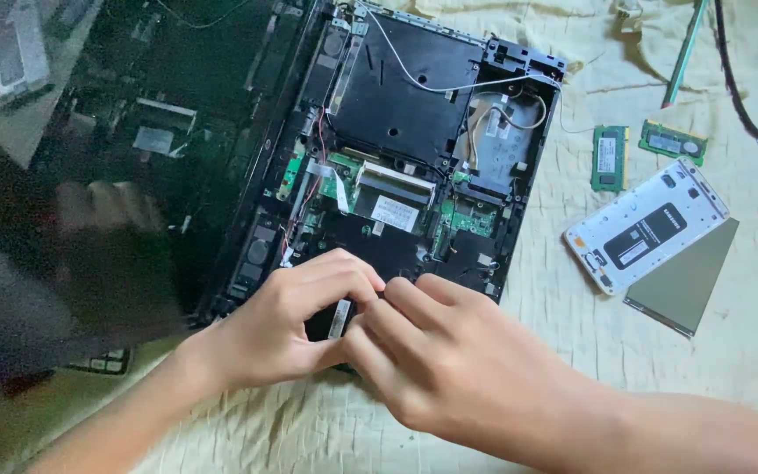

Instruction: Connecting internal ribbon cables and routing wires inside a disassembled laptop.

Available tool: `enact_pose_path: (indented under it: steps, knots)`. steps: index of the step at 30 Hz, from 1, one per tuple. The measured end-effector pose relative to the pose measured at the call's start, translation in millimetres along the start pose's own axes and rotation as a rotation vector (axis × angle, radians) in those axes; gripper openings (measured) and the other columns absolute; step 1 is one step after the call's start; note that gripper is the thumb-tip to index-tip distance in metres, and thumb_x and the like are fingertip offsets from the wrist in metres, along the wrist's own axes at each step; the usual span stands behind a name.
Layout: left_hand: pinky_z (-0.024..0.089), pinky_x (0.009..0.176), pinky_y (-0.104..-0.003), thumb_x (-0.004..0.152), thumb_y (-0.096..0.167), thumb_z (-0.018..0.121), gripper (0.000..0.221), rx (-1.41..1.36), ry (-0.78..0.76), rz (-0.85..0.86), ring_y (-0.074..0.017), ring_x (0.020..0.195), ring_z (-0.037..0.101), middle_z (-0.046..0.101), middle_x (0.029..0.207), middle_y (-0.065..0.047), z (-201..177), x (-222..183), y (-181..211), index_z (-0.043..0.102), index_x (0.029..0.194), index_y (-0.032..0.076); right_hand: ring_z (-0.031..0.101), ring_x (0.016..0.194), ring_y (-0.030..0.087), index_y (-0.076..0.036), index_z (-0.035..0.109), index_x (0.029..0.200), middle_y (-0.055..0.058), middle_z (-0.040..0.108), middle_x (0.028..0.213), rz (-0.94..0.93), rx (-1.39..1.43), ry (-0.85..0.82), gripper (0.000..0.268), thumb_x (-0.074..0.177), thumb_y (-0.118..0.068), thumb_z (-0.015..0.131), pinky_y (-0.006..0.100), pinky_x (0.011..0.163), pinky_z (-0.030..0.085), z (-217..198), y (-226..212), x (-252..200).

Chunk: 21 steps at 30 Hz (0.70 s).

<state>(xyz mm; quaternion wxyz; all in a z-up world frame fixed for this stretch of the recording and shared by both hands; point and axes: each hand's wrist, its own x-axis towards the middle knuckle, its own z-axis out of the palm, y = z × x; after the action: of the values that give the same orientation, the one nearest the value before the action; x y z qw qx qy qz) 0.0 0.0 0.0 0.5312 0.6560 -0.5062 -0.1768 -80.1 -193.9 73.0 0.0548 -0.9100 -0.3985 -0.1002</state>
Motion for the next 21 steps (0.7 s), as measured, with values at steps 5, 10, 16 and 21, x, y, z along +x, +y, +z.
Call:
enact_pose_path:
  steps: [5, 10, 16, 21]
  knots:
    - [0.053, 0.091, -0.037, 0.101, 0.028, 0.057, 0.026, -0.006, -0.003, 0.004, -0.0273, 0.1, 0.064, 0.065, 0.103, -0.013, -0.4, 0.4, 0.5, 0.058, 0.1, 0.002, 0.049, 0.067, 0.024, -0.009, 0.051, 0.083, 0.009, 0.053, 0.081, 0.001, -0.005, 0.002, 0.024, 0.106, -0.006, 0.056, 0.035, 0.057, 0.037, -0.5, -0.2, -0.3]
    - [0.053, 0.092, -0.037, 0.101, 0.03, 0.056, 0.028, -0.003, -0.004, 0.002, -0.0273, 0.101, 0.064, 0.065, 0.104, -0.013, -0.3, 0.0, 0.1, 0.058, 0.1, 0.002, 0.049, 0.067, 0.024, -0.009, 0.051, 0.083, 0.008, 0.053, 0.081, 0.005, -0.006, 0.0, 0.025, 0.107, -0.006, 0.055, 0.036, 0.057, 0.037, -0.7, -0.3, -0.2]
    - [0.053, 0.091, -0.038, 0.101, 0.032, 0.056, 0.03, 0.002, -0.003, 0.003, -0.028, 0.1, 0.064, 0.066, 0.103, -0.013, 0.1, 0.2, -0.1, 0.059, 0.101, 0.001, 0.048, 0.066, 0.024, -0.008, 0.051, 0.082, 0.009, 0.053, 0.079, 0.004, 0.0, 0.0, 0.026, 0.107, -0.005, 0.056, 0.036, 0.056, 0.036, 0.0, -0.1, -0.6]
    - [0.054, 0.09, -0.038, 0.101, 0.03, 0.058, 0.03, -0.003, -0.005, 0.007, -0.0278, 0.1, 0.064, 0.066, 0.103, -0.013, -0.3, -0.3, -0.7, 0.059, 0.102, 0.001, 0.048, 0.066, 0.024, -0.009, 0.051, 0.081, 0.009, 0.053, 0.08, 0.006, -0.014, 0.013, 0.026, 0.107, -0.007, 0.055, 0.036, 0.055, 0.036, 1.4, -0.4, -1.4]
